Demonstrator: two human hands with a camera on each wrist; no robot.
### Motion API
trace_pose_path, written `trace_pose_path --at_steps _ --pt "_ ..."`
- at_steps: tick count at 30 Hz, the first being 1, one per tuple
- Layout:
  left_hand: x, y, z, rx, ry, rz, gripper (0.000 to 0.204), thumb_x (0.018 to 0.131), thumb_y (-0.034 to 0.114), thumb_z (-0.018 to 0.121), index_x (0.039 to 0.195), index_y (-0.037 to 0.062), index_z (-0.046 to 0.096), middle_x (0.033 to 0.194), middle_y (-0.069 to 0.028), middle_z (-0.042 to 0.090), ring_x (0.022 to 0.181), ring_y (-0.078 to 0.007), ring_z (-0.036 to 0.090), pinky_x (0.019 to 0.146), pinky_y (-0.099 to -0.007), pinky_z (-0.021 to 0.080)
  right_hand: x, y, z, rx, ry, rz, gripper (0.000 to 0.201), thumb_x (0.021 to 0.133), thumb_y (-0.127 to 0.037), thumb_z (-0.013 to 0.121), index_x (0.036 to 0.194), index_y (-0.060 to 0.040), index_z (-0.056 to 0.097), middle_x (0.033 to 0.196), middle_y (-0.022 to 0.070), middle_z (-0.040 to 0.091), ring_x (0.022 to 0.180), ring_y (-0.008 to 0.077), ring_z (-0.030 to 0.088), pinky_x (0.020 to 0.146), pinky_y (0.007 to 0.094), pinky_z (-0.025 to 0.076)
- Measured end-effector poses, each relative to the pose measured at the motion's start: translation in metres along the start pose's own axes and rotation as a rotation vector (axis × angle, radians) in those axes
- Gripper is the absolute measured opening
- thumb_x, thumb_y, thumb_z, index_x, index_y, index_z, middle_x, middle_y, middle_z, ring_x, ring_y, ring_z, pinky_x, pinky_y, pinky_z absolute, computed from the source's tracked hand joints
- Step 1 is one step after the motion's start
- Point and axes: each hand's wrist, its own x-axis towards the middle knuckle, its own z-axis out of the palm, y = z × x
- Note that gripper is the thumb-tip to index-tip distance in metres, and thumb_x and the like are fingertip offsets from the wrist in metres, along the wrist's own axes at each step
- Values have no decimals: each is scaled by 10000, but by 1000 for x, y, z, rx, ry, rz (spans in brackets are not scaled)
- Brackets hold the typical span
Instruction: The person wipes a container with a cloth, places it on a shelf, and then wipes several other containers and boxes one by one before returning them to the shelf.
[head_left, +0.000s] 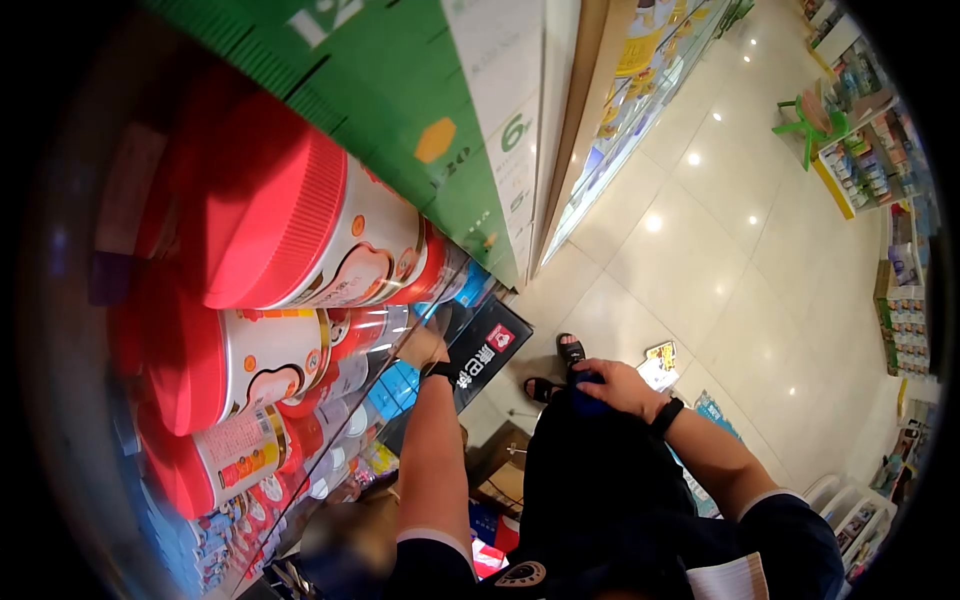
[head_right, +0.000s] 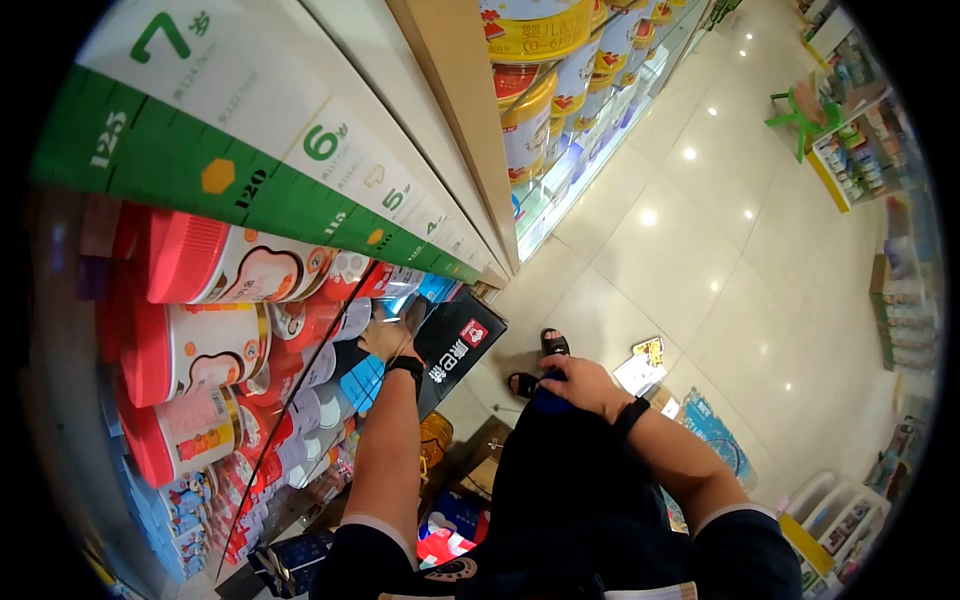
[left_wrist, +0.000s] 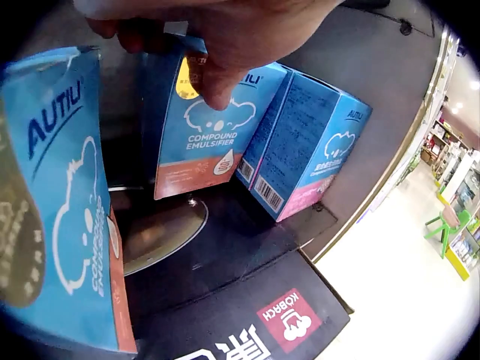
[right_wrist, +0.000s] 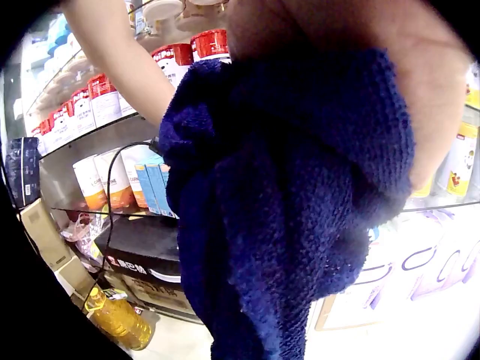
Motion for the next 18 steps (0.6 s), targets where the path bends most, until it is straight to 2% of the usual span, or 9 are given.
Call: trace_pose_path --at_steps 1,3,5,9,12,13,15,16,18 --pt "0 0 2 -54 37 14 554 689 436 757 1139 145 619 1101 -152 641 1042 -356 567 841 -468 372 0 -1 2 -8 -12 4 391 876 -287 651 1226 -120 600 1044 152 672 984 295 649 871 351 503" --pt "5 -1 10 -154 105 32 565 664 382 774 1133 108 620 1092 -149 659 1057 -352 574 855 -474 362 2 -2 5 -11 -34 4 385 878 -285 649 1223 -119 603 1058 153 668 993 293 646 877 350 500" --pt "9 -6 20 -190 81 20 572 646 340 785 1128 82 617 1073 -143 670 1054 -345 582 871 -475 354 3 -5 10 -12 -44 4 375 879 -281 648 1213 -115 609 1066 151 666 996 293 644 880 348 498" --pt "4 3 -10 -150 -142 -47 496 674 274 771 1082 45 607 1030 -156 661 1011 -354 587 876 -489 381 9 -6 11 -10 -19 -66 333 868 -295 647 1151 -121 624 1017 158 671 965 324 643 849 376 502" --pt "-11 -24 27 -27 139 85 518 764 302 716 1159 23 532 1191 -195 553 1120 -374 497 866 -490 413 13 -9 8 31 -2 -100 308 859 -291 649 1118 -124 633 988 168 671 948 340 641 830 389 504" --pt "-26 -17 0 -34 33 50 527 770 262 713 1199 40 503 1251 -196 514 1141 -375 485 899 -477 408 14 -11 8 52 -3 -100 302 857 -284 651 1113 -123 636 986 171 670 946 341 641 828 388 503" --pt "-58 -29 1 -109 315 216 536 776 224 710 1232 52 488 1297 -193 485 1158 -389 478 937 -474 394 15 -13 6 55 7 -103 294 853 -275 654 1102 -119 642 974 183 668 935 352 638 822 388 502" --pt "-73 -39 1 -287 308 231 553 779 199 705 1263 69 472 1344 -192 450 1212 -394 442 979 -495 364 17 -11 6 56 8 -102 296 852 -277 655 1101 -118 642 972 184 668 934 354 638 821 389 502" --pt "-108 -62 11 -220 255 -84 629 799 302 707 1307 45 440 1369 -209 419 1257 -377 399 1020 -510 317 19 -9 6 43 8 -96 299 851 -280 655 1101 -116 643 971 185 668 935 354 637 819 390 502"
